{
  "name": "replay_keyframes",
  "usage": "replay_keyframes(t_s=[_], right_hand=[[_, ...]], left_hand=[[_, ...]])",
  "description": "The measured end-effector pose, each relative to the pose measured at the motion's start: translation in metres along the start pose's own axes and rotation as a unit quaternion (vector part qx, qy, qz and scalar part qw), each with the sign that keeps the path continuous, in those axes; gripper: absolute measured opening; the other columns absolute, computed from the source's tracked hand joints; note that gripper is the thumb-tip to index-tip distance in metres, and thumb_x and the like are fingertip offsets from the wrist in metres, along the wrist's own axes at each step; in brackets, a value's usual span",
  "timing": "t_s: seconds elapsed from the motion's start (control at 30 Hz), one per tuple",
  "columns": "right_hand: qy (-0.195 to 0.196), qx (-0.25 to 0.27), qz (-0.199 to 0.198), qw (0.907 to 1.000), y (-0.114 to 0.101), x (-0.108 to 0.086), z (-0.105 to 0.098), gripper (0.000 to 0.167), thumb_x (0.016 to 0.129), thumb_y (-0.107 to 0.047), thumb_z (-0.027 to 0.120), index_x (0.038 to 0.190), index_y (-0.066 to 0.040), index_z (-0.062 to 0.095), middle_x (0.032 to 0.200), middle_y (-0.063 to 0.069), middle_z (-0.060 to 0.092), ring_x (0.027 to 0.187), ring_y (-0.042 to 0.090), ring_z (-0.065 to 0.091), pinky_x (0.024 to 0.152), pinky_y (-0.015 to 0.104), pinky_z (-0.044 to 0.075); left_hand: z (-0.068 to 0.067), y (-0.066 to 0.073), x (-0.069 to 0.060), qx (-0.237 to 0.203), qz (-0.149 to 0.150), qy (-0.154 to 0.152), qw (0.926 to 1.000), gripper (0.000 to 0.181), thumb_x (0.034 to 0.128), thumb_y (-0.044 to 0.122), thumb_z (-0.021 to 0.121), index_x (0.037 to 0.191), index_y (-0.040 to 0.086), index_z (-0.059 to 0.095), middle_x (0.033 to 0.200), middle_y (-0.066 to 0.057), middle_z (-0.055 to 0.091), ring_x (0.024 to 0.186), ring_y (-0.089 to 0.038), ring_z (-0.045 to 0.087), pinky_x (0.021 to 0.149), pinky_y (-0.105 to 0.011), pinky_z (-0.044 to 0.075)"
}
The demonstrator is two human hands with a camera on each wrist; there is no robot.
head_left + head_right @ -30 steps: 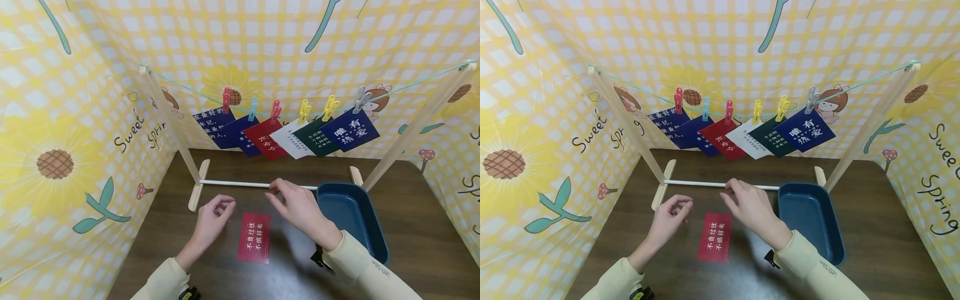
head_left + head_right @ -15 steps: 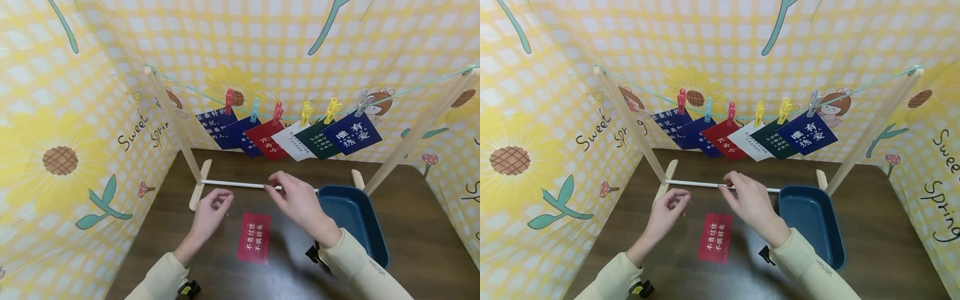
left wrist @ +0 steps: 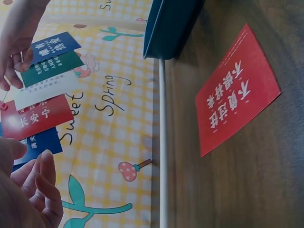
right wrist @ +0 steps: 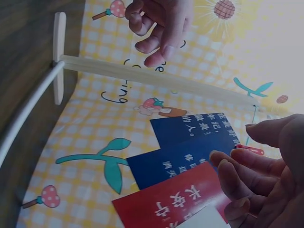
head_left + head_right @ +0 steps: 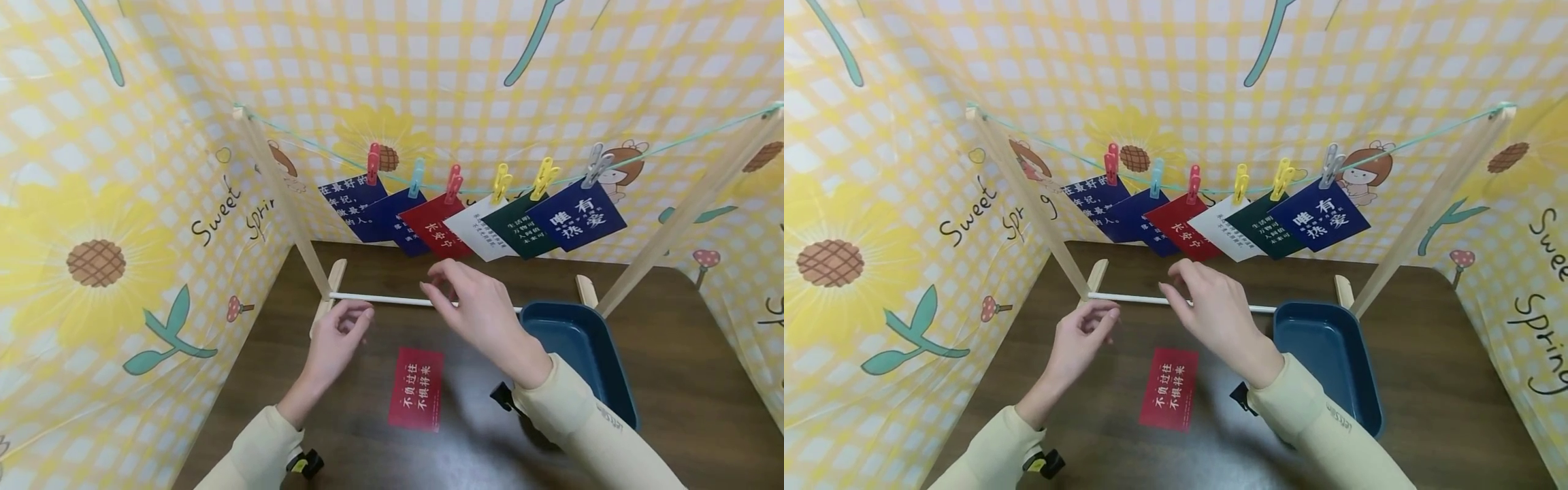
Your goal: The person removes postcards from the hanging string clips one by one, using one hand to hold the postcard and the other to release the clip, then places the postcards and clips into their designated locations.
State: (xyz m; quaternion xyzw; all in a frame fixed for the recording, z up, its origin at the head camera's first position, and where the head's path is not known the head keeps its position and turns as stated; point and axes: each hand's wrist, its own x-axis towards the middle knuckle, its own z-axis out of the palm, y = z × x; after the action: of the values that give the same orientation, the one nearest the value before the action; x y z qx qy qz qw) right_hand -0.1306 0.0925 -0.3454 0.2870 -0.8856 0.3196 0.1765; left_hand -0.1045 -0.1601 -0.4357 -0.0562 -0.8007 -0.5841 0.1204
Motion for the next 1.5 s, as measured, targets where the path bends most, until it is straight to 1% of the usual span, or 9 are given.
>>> replay_keyframes(t_s=[0.17,0.33,0.67,0.83,0.97,1.2,1.33,1.43,1.5], right_hand=[[0.017,0.002,-0.022,0.9996,-0.006,0.006,-0.003,0.024,0.094,-0.022,0.079,0.111,-0.009,0.068,0.095,0.004,0.073,0.069,0.014,0.060,0.061,0.026,0.054],[0.039,0.000,-0.039,0.9985,-0.010,0.012,-0.007,0.024,0.094,-0.023,0.079,0.111,-0.008,0.069,0.098,0.006,0.075,0.068,0.013,0.061,0.062,0.025,0.055],[0.050,-0.017,-0.076,0.9957,-0.016,0.030,-0.016,0.024,0.097,-0.023,0.076,0.114,-0.006,0.072,0.096,0.006,0.074,0.071,0.016,0.061,0.062,0.027,0.053],[0.064,-0.018,-0.104,0.9924,-0.021,0.042,-0.024,0.023,0.096,-0.022,0.077,0.112,-0.006,0.072,0.091,0.005,0.072,0.072,0.016,0.060,0.063,0.028,0.052],[0.073,-0.033,-0.125,0.9889,-0.023,0.051,-0.027,0.021,0.097,-0.023,0.076,0.109,-0.007,0.073,0.093,0.005,0.073,0.072,0.017,0.061,0.063,0.029,0.052],[0.092,-0.057,-0.147,0.9832,-0.025,0.065,-0.027,0.020,0.096,-0.025,0.077,0.107,-0.008,0.074,0.096,0.007,0.075,0.075,0.019,0.065,0.063,0.032,0.055],[0.101,-0.058,-0.154,0.9812,-0.022,0.072,-0.027,0.023,0.096,-0.028,0.078,0.106,-0.007,0.075,0.094,0.007,0.075,0.076,0.020,0.064,0.062,0.033,0.054],[0.107,-0.057,-0.160,0.9797,-0.020,0.078,-0.028,0.026,0.095,-0.029,0.079,0.107,-0.006,0.075,0.096,0.008,0.075,0.083,0.022,0.062,0.066,0.033,0.054],[0.113,-0.060,-0.171,0.9769,-0.019,0.083,-0.029,0.026,0.096,-0.028,0.078,0.107,-0.004,0.075,0.098,0.010,0.075,0.090,0.025,0.060,0.073,0.034,0.054]], left_hand=[[-0.001,0.004,0.006,0.021,0.025,0.019,0.9993,0.011,0.0989,0.016,0.074,0.106,0.009,0.077,0.091,-0.010,0.077,0.055,-0.024,0.067,0.049,-0.021,0.047],[-0.002,0.007,0.014,0.023,0.041,0.032,0.9984,0.011,0.0983,0.015,0.074,0.107,0.008,0.078,0.094,-0.012,0.078,0.054,-0.017,0.065,0.048,-0.019,0.045],[-0.015,0.005,0.038,-0.059,0.051,0.087,0.9932,0.011,0.0980,0.008,0.073,0.105,0.001,0.078,0.089,-0.019,0.074,0.049,-0.018,0.061,0.048,-0.018,0.046],[-0.021,0.002,0.052,-0.103,0.047,0.104,0.9881,0.016,0.0979,0.004,0.072,0.109,-0.007,0.075,0.090,-0.013,0.076,0.047,-0.011,0.059,0.051,-0.020,0.049],[-0.024,-0.003,0.063,-0.118,0.054,0.106,0.9859,0.019,0.0986,0.004,0.071,0.111,-0.010,0.073,0.092,-0.006,0.077,0.047,-0.012,0.058,0.049,-0.019,0.047],[-0.027,-0.012,0.078,-0.112,0.057,0.111,0.9858,0.020,0.0985,0.011,0.073,0.112,-0.004,0.074,0.092,0.001,0.076,0.046,-0.022,0.060,0.042,-0.019,0.042],[-0.029,-0.012,0.086,-0.119,0.055,0.115,0.9846,0.022,0.0983,0.012,0.074,0.114,-0.002,0.074,0.093,0.003,0.076,0.046,-0.017,0.060,0.043,-0.020,0.044],[-0.029,-0.012,0.091,-0.140,0.054,0.118,0.9816,0.026,0.0983,0.010,0.073,0.118,-0.007,0.072,0.098,0.005,0.077,0.046,-0.012,0.061,0.043,-0.018,0.045],[-0.029,-0.010,0.095,-0.161,0.052,0.118,0.9784,0.027,0.0985,0.006,0.072,0.120,-0.011,0.070,0.100,0.007,0.078,0.046,-0.010,0.061,0.043,-0.017,0.045]])
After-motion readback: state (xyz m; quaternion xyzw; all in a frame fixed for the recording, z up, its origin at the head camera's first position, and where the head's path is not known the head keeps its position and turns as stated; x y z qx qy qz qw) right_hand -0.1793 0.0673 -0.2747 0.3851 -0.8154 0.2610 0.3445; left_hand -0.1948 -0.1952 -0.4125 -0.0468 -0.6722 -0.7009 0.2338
